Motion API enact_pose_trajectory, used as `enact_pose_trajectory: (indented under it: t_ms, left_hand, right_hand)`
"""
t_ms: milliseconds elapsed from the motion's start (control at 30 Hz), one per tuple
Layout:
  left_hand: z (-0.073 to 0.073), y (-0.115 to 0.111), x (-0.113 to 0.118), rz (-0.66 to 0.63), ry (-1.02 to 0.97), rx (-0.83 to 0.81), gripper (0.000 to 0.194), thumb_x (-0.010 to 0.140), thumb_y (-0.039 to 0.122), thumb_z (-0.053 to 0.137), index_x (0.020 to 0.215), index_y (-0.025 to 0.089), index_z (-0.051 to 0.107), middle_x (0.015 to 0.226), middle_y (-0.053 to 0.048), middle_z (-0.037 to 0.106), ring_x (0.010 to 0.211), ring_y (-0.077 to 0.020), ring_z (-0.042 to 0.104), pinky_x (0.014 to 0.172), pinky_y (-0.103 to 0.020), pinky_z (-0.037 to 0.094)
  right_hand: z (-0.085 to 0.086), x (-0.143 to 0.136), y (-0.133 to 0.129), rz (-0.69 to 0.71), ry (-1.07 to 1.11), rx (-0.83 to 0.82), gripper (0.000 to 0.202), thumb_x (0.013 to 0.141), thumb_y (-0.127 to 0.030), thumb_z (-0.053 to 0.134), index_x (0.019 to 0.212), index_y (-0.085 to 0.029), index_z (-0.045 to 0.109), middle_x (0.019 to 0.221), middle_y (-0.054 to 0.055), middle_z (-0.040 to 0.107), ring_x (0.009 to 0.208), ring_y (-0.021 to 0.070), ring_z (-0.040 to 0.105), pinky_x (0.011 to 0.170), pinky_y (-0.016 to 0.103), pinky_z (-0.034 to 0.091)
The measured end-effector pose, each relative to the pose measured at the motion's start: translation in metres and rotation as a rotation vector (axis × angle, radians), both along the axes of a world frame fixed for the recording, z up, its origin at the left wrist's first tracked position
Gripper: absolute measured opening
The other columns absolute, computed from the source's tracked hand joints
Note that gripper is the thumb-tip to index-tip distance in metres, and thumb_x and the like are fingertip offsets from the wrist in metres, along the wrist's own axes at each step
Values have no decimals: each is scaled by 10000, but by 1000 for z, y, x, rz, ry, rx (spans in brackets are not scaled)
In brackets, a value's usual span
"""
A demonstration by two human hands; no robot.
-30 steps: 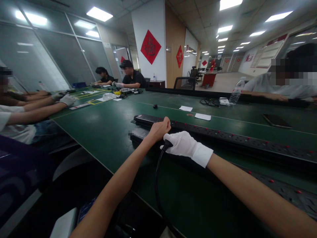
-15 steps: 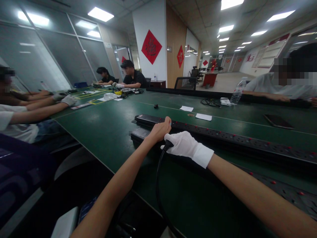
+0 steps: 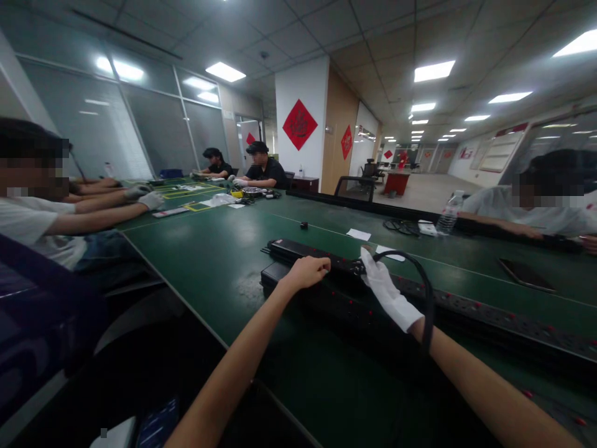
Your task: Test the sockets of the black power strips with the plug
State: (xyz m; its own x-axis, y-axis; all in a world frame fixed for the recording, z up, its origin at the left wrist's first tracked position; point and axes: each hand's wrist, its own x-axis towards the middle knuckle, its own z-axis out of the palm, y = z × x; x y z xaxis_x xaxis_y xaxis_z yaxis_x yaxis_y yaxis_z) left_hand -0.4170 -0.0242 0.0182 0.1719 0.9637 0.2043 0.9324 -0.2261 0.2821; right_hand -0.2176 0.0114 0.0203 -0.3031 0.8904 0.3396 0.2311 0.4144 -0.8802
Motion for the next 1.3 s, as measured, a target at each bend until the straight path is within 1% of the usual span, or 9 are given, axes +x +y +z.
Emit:
enact_pose_trajectory:
  t_ms: [167,300,433,600,733,867,1067,1200,1300]
  left_hand:
    - [-8,1,-30,-80,-172,-78,248,827,256,426,983,252,618,810,6,657,813,-178,587,785,-276,398]
    - [-14,3,-41,-233,-314,-140,245,829,261,447,940,192,654,937,-1,660,885,-165,577,806,-239,394]
    - [-16,8,-48,-384,-442,-226,299,831,299,464,981,127,657,954,-16,666,878,-165,585,795,-235,418]
    - [-16,14,-60,-529,-645,-321,361,826,342,487,1080,124,622,1100,-64,627,1023,-189,552,908,-282,386]
    - [-14,19,-70,-613,-774,-432,431,849,382,465,1176,117,553,1101,-107,619,1006,-190,574,921,-324,394]
    - [-8,29,-74,-680,-778,-600,449,813,421,532,1174,155,558,1062,-86,631,977,-186,591,905,-328,413]
    - [-7,47,-71,-676,-631,-772,389,730,422,644,1035,180,650,1008,-7,656,995,-161,571,935,-265,375]
    - [-11,53,-68,-652,-539,-808,368,741,456,618,984,185,675,952,15,672,940,-143,581,911,-244,382]
    - [-13,53,-64,-642,-479,-821,341,714,424,650,950,180,687,874,23,680,837,-129,596,857,-241,411]
  right_hand:
    - [0,-17,-3,139,-233,127,416,751,-587,471,815,-199,607,835,48,652,815,196,597,755,315,457]
    - [-6,-44,-13,205,-404,234,360,770,-553,478,707,-214,581,692,6,619,665,165,573,658,288,445]
    - [-4,-51,-15,254,-526,308,399,822,-533,405,631,-207,532,581,-27,553,555,122,523,537,232,401]
    - [2,-47,-23,192,-636,396,327,859,-477,368,761,-213,535,586,-24,559,527,118,523,515,225,365]
    - [3,-49,-37,117,-737,504,324,852,-486,387,898,-210,551,711,26,627,635,159,590,573,252,373]
    - [5,-52,-51,67,-903,676,324,876,-437,350,985,-209,553,790,50,656,647,166,613,542,249,371]
    - [10,-51,-53,68,-977,707,313,877,-431,363,1009,-205,536,726,25,648,596,165,605,494,248,365]
    - [9,-46,-47,162,-952,703,317,878,-449,369,987,-192,518,698,11,635,566,134,579,477,226,352]
    - [7,-48,-47,156,-953,701,310,877,-451,372,969,-189,509,697,8,632,553,126,569,468,219,350]
